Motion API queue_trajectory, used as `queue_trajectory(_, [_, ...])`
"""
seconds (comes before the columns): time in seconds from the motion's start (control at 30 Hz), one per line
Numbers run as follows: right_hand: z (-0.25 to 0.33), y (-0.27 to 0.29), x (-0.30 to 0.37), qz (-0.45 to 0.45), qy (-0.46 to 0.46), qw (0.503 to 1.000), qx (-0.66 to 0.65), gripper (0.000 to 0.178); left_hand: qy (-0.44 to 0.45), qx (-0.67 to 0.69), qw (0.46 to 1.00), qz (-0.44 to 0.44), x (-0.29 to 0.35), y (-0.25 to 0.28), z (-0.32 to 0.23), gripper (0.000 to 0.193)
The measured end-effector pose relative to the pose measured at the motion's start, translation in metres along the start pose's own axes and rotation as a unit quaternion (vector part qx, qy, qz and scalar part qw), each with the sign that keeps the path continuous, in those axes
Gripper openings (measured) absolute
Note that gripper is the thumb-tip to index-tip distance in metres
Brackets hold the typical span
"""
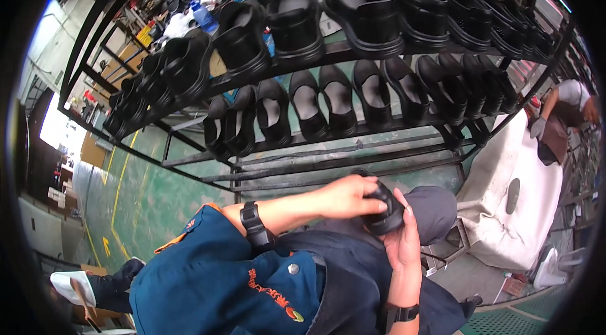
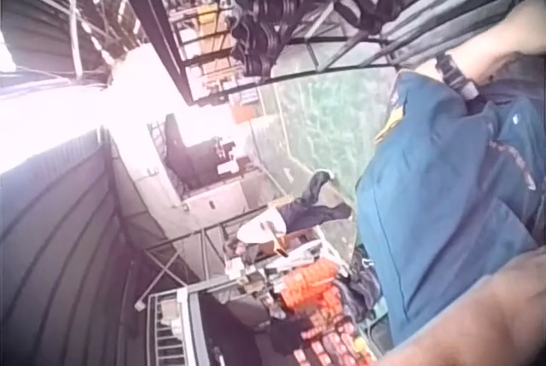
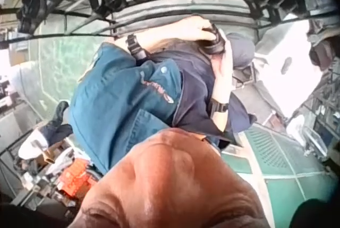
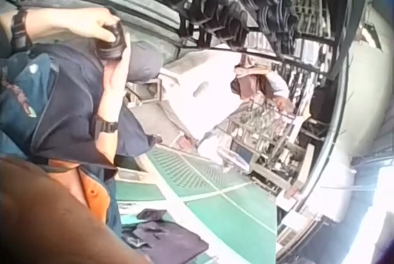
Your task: Inspecting manufactured shoes and placing them on a rack in a factory setting.
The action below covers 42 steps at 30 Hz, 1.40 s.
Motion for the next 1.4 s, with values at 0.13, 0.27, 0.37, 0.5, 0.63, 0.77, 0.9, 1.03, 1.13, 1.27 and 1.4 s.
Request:
queue_trajectory(0.13, [-0.010,0.026,0.014,0.054,0.025,0.995,0.082,0.062,0.192,0.283,0.938,-0.053,0.039,0.009,0.049,0.023])
queue_trajectory(0.27, [-0.013,0.076,0.053,-0.004,0.058,0.998,-0.001,0.049,0.297,0.226,0.918,-0.136,0.106,0.047,0.095,0.031])
queue_trajectory(0.37, [-0.008,0.102,0.069,0.030,0.014,0.997,-0.075,0.041,0.375,-0.099,0.921,0.047,0.160,0.094,0.128,0.046])
queue_trajectory(0.5, [0.011,0.136,0.071,-0.089,0.095,0.990,-0.059,0.035,0.528,-0.461,0.711,0.061,0.251,0.178,0.156,0.033])
queue_trajectory(0.63, [0.013,0.139,0.070,-0.123,0.136,0.980,-0.081,0.031,0.543,-0.527,0.654,0.006,0.331,0.240,0.191,0.034])
queue_trajectory(0.77, [0.007,0.134,0.070,-0.125,0.125,0.983,-0.050,0.028,0.590,-0.403,0.694,-0.086,0.386,0.251,0.259,0.045])
queue_trajectory(0.9, [0.006,0.136,0.070,-0.121,0.120,0.985,-0.030,0.028,0.536,-0.322,0.742,-0.241,0.393,0.249,0.306,0.052])
queue_trajectory(1.03, [0.004,0.142,0.070,-0.129,0.122,0.983,-0.037,0.029,0.512,-0.325,0.759,-0.237,0.394,0.253,0.318,0.049])
queue_trajectory(1.13, [0.002,0.144,0.069,-0.134,0.120,0.983,-0.037,0.029,0.495,-0.292,0.788,-0.222,0.394,0.252,0.314,0.049])
queue_trajectory(1.27, [0.000,0.140,0.068,-0.123,0.114,0.985,-0.040,0.033,0.470,-0.425,0.713,-0.301,0.392,0.247,0.278,0.043])
queue_trajectory(1.4, [0.003,0.127,0.070,-0.159,0.099,0.982,-0.033,0.041,0.231,-0.464,0.682,-0.516,0.362,0.240,0.202,0.027])
Point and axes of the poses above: each hand's wrist, its own x-axis away from the middle knuckle, its own y-axis out of the back of the hand, z = x × y, the point moved 5 cm from there along -x, towards the middle knuckle, and after that the axes turned 11 degrees about -x, right-handed, at the moved point
